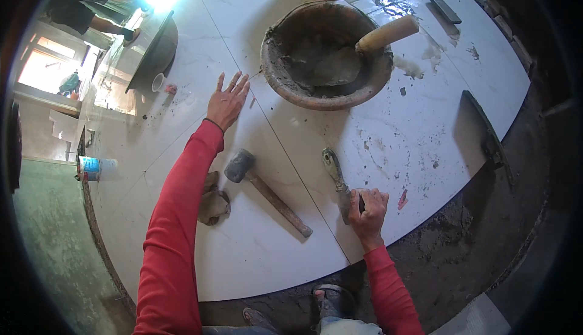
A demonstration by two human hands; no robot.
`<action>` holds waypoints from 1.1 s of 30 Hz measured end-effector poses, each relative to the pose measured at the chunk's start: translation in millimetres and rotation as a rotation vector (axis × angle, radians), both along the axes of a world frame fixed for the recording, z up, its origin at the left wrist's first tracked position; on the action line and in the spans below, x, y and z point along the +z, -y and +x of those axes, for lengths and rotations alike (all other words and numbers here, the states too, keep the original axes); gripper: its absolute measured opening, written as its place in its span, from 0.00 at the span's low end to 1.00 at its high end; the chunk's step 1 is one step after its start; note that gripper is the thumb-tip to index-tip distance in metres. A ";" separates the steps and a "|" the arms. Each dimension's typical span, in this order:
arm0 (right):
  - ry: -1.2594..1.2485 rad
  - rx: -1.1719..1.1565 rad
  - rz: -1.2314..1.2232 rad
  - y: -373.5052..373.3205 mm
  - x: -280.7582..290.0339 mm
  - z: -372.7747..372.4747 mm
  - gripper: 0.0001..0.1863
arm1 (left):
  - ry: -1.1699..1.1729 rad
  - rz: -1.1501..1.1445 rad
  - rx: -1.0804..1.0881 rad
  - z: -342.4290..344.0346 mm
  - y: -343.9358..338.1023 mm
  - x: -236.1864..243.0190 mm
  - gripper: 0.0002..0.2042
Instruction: The person installs a floor tile by positioning it on a mortar bed, tapping it with a rubber mallet, wiping the tile surface with a rag, and using a scraper to clear excess mortar from the seams.
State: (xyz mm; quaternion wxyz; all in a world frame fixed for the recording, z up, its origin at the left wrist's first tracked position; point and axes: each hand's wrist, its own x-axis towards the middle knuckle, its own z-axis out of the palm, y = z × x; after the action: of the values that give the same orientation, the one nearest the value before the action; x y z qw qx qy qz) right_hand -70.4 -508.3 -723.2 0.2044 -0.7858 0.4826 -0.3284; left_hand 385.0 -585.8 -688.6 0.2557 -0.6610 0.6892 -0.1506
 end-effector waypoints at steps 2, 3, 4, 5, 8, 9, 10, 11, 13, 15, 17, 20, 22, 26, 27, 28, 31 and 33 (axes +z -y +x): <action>0.027 -0.014 -0.003 -0.4 1.2 3.2 0.05 | 0.014 -0.007 0.017 -3.6 -8.1 6.7 0.26; 0.030 -0.011 -0.011 -0.9 1.9 4.5 0.05 | -0.025 -0.013 0.022 -5.3 -15.0 11.0 0.26; 0.029 -0.026 0.003 -1.7 2.1 5.6 0.04 | -0.063 -0.018 0.028 -6.8 -24.0 15.3 0.27; 0.023 -0.042 0.014 -1.1 2.4 4.4 0.03 | -0.065 -0.028 0.031 -12.1 -32.2 20.1 0.27; 0.031 -0.030 -0.001 -0.3 0.7 4.7 0.03 | -0.126 -0.124 0.146 -24.8 -76.1 30.2 0.29; 0.027 -0.022 -0.009 0.3 -0.8 2.9 0.03 | -0.282 -0.286 0.292 -29.9 -95.7 25.1 0.29; 0.010 -0.025 -0.029 2.0 -2.4 0.8 0.04 | -0.441 -0.451 0.437 -35.6 -115.3 20.0 0.30; -0.010 -0.030 -0.054 4.3 -1.9 -1.9 0.06 | -0.451 -0.463 0.442 -41.5 -136.8 13.5 0.30; 0.031 -0.070 -0.132 7.1 -2.1 0.0 0.08 | -0.544 -0.355 0.597 -45.4 -183.9 1.5 0.30; 0.058 -0.121 -0.212 4.2 13.8 14.0 0.15 | -0.608 -0.318 0.646 -48.9 -217.2 -1.6 0.32; 0.096 0.086 -0.210 -11.1 40.4 50.0 0.15 | -0.659 -0.275 0.702 -46.2 -242.5 -10.3 0.33; -0.032 0.478 0.129 -48.5 77.4 121.1 0.21 | -0.547 -0.362 0.670 -48.5 -238.2 -39.2 0.37; -0.399 0.462 0.143 -66.2 80.9 154.9 0.26 | -0.377 -0.285 0.747 -64.0 -222.4 -30.4 0.40; -0.580 0.443 0.127 -57.8 41.3 161.4 0.26 | -0.565 -0.247 0.815 -62.3 -201.6 -11.3 0.43; -0.485 0.440 0.088 -59.5 37.8 161.0 0.25 | -0.602 -0.189 0.848 -56.6 -201.4 -5.0 0.44; -0.390 0.436 0.050 -60.2 34.7 161.2 0.24 | -0.640 -0.131 0.880 -52.4 -200.3 1.0 0.46; -0.154 0.522 0.109 -57.4 42.6 173.2 0.27 | -0.746 -0.108 0.926 -46.6 -197.6 11.6 0.50; -0.074 0.508 0.078 -58.6 44.1 183.1 0.29 | -0.746 -0.088 0.942 -46.2 -193.4 16.1 0.51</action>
State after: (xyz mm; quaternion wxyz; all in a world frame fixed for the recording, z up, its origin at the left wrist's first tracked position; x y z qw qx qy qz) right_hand 112.7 -449.6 -679.0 0.2926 -0.8849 0.2891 -0.2186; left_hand 338.8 -392.4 -672.4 0.0082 -0.9135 0.3585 0.1923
